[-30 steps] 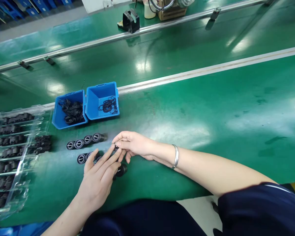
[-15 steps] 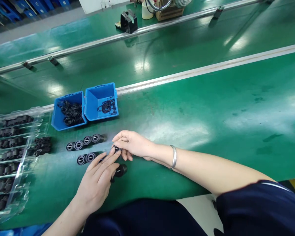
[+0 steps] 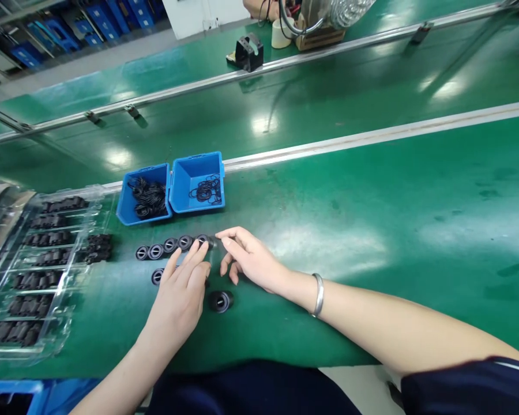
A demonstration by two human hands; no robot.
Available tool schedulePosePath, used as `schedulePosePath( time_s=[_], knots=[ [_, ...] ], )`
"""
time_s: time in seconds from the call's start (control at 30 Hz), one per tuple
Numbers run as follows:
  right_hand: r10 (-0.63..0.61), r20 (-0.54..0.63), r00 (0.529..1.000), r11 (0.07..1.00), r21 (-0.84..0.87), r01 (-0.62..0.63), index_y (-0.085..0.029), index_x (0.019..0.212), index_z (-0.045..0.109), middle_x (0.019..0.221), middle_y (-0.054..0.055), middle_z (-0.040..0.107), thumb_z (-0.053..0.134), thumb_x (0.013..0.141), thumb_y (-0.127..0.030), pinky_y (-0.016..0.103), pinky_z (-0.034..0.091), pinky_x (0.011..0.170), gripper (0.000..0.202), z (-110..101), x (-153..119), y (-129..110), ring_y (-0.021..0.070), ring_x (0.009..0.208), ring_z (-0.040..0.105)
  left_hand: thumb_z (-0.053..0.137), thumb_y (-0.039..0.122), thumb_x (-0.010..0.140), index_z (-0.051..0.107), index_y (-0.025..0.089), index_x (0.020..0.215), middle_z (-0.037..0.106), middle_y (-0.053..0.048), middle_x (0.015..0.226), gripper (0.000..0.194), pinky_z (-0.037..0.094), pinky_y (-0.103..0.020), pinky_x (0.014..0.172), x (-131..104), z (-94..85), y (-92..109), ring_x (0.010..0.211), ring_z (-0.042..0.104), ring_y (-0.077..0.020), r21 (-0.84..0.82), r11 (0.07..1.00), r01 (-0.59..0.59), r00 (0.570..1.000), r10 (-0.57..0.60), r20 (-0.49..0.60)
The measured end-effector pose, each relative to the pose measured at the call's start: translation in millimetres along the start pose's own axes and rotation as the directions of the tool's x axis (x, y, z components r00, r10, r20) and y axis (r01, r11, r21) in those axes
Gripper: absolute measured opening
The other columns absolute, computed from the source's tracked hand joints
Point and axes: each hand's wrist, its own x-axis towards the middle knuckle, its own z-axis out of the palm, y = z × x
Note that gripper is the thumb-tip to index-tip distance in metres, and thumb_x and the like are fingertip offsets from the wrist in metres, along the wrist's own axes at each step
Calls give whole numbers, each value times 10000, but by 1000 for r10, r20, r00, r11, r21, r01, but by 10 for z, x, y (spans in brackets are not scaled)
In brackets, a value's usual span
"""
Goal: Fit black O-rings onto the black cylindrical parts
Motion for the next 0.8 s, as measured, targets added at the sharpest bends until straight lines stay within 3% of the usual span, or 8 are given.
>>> schedulePosePath(
  time_s=[0.2,0.33,0.4,0.47,0.5,0.6,0.7,0.8],
  knots=[
    [-17,3,1000,999,-41,17,-179,1215,482,700,13,600,519,996,-448,188,460,429,349,2,32,23,153,617,616,344,-7,918,555,103,1034,530,-212,1425,264,318,-571,1153,-18,-25,10,1423,391,-347,-16,998,59,998,-60,-23],
    [-140,-25,990,957,-260,129,-188,1214,497,802,49,637,451,1027,-432,237,470,450,310,-32,16,40,136,559,578,370,-26,904,545,127,1041,492,-203,1463,270,328,-551,1156,-137,-228,-105,1445,363,-313,-126,986,108,986,-123,-115],
    [-370,-4,929,807,-497,319,-189,1157,546,1043,116,640,461,1026,-372,295,528,553,240,-27,-40,-18,155,687,626,378,-35,894,537,151,1017,535,-179,1425,274,366,-511,1139,-273,-351,-230,1415,418,-274,-214,958,192,949,-237,-206],
    [-536,182,824,518,-700,492,-187,1154,577,1253,151,573,514,996,-305,399,563,791,207,33,-119,-123,225,977,639,386,-20,908,523,174,954,595,-149,1358,242,428,-428,1093,-440,-436,-367,1343,508,-226,-311,905,290,888,-375,-266],
    [-536,311,785,369,-750,549,-186,1191,578,1318,158,540,551,974,-291,458,525,923,243,89,-159,-178,265,1129,589,385,-9,920,515,182,931,614,-134,1332,232,451,-388,1068,-522,-454,-426,1313,537,-205,-359,876,324,864,-428,-264],
    [-337,574,747,74,-774,629,-180,1328,542,1468,178,419,654,916,-345,548,350,1132,458,338,-231,-270,342,1387,369,349,8,942,522,190,944,607,-114,1348,251,458,-351,1066,-697,-404,-535,1344,509,-187,-480,817,319,878,-446,-174],
    [-187,621,761,-73,-781,620,-190,1380,521,1526,183,343,658,916,-401,589,291,1161,528,615,-201,-194,384,1453,243,340,8,938,542,183,1003,594,-120,1371,276,437,-378,1107,-748,-264,-552,1405,439,-203,-535,818,212,936,-327,-130],
    [-136,602,787,-175,-796,579,-161,1386,506,1475,204,398,616,949,-364,589,334,1135,495,803,-116,-50,386,1416,308,367,7,932,552,173,1019,639,-128,1304,263,463,-377,1093,-753,-145,-539,1376,477,-208,-518,842,151,951,-266,-155]
  ],
)
